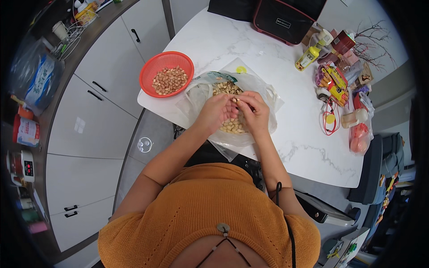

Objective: The person peels peanuts by hand, placing the nuts into a red colander and the shells into a plastic bag on a kitchen counter.

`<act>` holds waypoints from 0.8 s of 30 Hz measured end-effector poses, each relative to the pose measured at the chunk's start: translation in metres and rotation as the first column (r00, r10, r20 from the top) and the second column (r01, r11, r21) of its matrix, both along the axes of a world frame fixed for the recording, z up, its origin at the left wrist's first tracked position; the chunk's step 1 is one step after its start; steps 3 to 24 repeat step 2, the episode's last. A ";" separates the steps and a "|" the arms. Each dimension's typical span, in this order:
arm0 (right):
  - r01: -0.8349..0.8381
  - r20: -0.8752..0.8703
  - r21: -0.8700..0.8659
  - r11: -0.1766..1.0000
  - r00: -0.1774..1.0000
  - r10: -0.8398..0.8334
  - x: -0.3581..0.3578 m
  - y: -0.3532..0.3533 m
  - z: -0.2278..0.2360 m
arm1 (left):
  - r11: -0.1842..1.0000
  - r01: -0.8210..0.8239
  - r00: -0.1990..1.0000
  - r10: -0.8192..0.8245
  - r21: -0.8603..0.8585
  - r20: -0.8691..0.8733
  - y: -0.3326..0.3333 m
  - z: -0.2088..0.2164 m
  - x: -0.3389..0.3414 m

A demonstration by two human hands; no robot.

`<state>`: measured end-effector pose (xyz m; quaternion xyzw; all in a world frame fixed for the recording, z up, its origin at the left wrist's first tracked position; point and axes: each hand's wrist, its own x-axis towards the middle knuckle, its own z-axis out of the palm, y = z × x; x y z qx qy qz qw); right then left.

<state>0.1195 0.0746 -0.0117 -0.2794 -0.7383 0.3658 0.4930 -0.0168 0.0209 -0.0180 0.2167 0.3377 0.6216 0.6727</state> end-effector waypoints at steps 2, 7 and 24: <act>-0.030 0.025 -0.055 0.998 0.999 0.032 0.003 0.001 0.000 | 1.000 0.009 1.000 -0.009 0.012 -0.007 0.000 0.000 -0.003; -0.030 0.025 -0.055 0.998 0.999 0.032 0.003 0.001 0.000 | 1.000 0.009 1.000 -0.009 0.012 -0.007 0.000 0.000 -0.003; -0.030 0.025 -0.055 0.998 0.999 0.032 0.003 0.001 0.000 | 1.000 0.009 1.000 -0.009 0.012 -0.007 0.000 0.000 -0.003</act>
